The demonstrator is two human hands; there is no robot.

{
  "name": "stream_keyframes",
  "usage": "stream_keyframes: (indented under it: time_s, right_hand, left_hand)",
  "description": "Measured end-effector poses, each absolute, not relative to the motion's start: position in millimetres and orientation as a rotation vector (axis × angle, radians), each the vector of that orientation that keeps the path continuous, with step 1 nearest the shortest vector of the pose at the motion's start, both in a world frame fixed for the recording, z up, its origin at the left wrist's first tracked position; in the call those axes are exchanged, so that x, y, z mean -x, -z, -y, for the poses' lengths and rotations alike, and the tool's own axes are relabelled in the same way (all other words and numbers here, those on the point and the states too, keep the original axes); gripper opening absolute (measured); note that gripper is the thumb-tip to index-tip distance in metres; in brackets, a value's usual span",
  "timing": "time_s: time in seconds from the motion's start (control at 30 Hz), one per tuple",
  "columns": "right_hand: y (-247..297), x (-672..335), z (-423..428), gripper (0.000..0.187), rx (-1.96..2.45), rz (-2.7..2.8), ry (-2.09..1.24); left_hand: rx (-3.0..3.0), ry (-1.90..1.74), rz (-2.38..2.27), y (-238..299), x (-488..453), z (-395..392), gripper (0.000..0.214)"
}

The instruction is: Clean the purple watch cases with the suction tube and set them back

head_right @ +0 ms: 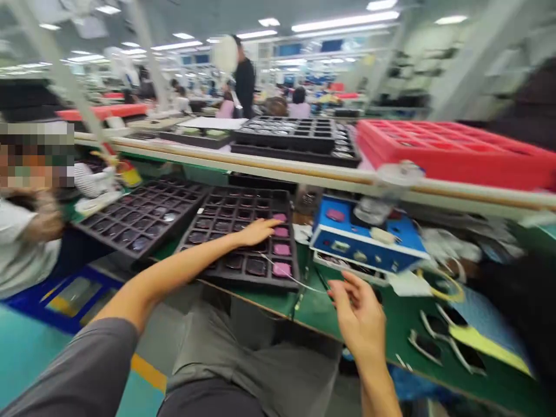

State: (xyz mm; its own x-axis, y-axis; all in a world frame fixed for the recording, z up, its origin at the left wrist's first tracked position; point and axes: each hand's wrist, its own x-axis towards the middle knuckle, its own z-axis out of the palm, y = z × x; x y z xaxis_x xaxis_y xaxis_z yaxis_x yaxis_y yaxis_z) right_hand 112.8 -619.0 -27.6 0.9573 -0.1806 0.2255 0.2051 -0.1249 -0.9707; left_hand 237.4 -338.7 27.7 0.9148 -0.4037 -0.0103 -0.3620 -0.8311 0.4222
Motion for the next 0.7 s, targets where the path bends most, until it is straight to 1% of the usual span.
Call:
stream_keyframes:
  time_s: [0.07,0.13,0.27,0.33,0.43,0.5,0.57,0.63,0.7]
  right_hand:
    - [32,-117,626,0.064,1.680,-0.071,0.342]
    - [31,-126,626,0.059,1.698,-0.101,0.346]
    - [24,-137,620,0.050,1.755,-0.089,0.338]
    - [22,-137,614,0.047,1.785,-0.065,0.331]
    - [17,-142,600,0.041,1.832,0.001,0.327]
    - [9,-155,585,0.033,1.911,0.099,0.351]
    - [-3,-180,567,0.026,2.049,0.242,0.397]
    - [-16,-212,546,0.022,2.258,0.363,0.409]
    - [-27,-242,526,0.023,2.497,0.395,0.285]
  left_hand:
    - [-2.611,0.133,0.558,-27,-260,336,0.055]
    - [-2.579,0.107,0.563,-33,-274,336,0.050]
    - [-2.593,-0.040,0.520,-52,-289,331,0.035]
    - [-2.636,-0.083,0.484,-59,-296,327,0.032]
    - [-2.702,-0.057,0.488,-63,-298,323,0.027]
    - [-2.727,0.000,0.537,-61,-292,322,0.023]
    - [-2.744,0.027,0.564,-58,-285,322,0.025]
    - [-2.758,-0.008,0.544,-56,-287,324,0.032]
    - [-2.768,-0.046,0.492,-55,-301,330,0.036]
